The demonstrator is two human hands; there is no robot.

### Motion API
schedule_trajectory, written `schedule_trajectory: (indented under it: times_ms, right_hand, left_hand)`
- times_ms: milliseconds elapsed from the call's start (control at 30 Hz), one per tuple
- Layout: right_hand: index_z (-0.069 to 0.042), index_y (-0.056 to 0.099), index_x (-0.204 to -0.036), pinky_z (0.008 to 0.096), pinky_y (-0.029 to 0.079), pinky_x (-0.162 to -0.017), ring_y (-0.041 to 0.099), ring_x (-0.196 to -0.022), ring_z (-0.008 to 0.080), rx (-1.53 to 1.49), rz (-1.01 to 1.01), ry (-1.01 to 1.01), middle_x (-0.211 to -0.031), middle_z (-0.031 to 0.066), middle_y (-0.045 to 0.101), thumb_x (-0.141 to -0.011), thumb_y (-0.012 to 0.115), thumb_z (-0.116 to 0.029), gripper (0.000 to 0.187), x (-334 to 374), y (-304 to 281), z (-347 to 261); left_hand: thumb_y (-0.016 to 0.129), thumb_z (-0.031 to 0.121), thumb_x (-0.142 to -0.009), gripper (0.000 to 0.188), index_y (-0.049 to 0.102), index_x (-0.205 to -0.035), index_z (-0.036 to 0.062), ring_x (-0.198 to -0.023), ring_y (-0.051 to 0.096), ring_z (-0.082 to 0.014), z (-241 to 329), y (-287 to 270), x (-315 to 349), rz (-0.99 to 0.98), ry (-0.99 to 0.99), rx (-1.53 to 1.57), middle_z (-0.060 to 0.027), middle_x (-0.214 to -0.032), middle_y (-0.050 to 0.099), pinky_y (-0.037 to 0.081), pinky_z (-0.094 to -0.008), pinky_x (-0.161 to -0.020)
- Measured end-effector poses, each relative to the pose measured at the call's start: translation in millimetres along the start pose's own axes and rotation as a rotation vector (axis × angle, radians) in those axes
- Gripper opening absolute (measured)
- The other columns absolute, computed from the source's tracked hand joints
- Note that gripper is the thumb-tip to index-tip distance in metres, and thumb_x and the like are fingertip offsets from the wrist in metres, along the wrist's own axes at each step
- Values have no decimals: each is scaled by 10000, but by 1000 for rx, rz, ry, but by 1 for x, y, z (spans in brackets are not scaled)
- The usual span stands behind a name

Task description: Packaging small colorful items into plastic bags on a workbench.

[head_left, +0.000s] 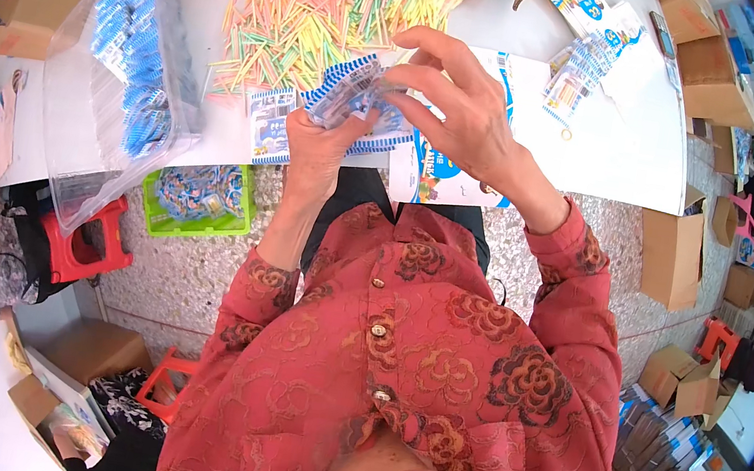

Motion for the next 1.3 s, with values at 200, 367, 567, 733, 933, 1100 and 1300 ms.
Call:
schedule_trajectory:
  times_ms: [200,367,567,733,933,1100,1300]
  right_hand:
    - [-34,616,-830,277,484,-559,575,-668,193,187,-74,-222,-992,80,591,-629,713,-38,223,2,-5,-16]
    - [-25,597,-852,300,489,-552,602,-658,204,135,-272,-132,-933,77,611,-694,663,-43,173,22,4,-24]
    - [-20,588,-855,337,497,-611,610,-720,263,-97,-349,164,-850,103,608,-728,654,-42,145,39,12,-21]
    - [-17,590,-846,346,492,-633,599,-756,291,-272,-410,207,-831,120,599,-737,645,-24,123,35,17,-20]
    - [-9,618,-961,239,474,-655,580,-751,98,-425,-244,473,-887,52,625,-806,604,-12,156,24,17,25]
    - [-13,618,-947,236,481,-629,581,-694,101,-252,-238,571,-856,44,640,-817,616,-78,145,23,42,78]
    - [-41,628,-861,325,488,-604,629,-663,230,-256,-279,489,-756,116,640,-807,592,-151,128,-6,108,89]
  left_hand:
    - [639,-31,-758,253,639,-1011,-21,-773,599,-80,-2,-4,4,19,10,9,-38,-909,652,482,-223,-714]
    - [650,9,-751,212,655,-960,-23,-723,576,-61,-9,-11,20,41,-41,-115,-13,-841,648,472,-214,-674]
    - [641,-21,-725,232,645,-958,-19,-730,567,-60,-26,-24,34,64,-24,-204,-15,-828,645,474,-212,-679]
    - [647,-66,-718,245,631,-959,-20,-752,594,-88,-24,-23,38,58,-32,-173,-20,-872,642,482,-224,-680]
    - [678,-25,-731,262,640,-990,-11,-766,580,-74,-15,-41,34,120,-49,-152,-23,-891,648,477,-229,-726]
    - [690,-40,-721,301,626,-1014,-38,-782,588,-90,-3,-75,31,272,72,-157,-49,-919,648,475,-229,-727]
    - [676,-32,-740,324,609,-1057,-41,-802,588,-98,15,-90,33,331,145,-136,-59,-948,644,477,-238,-736]
Point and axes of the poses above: each hand's wrist, its own x-axis away from the middle knuckle, its own y-axis out of the palm, z = x × y, the point moved 4 cm from there along -x, towards the middle knuckle
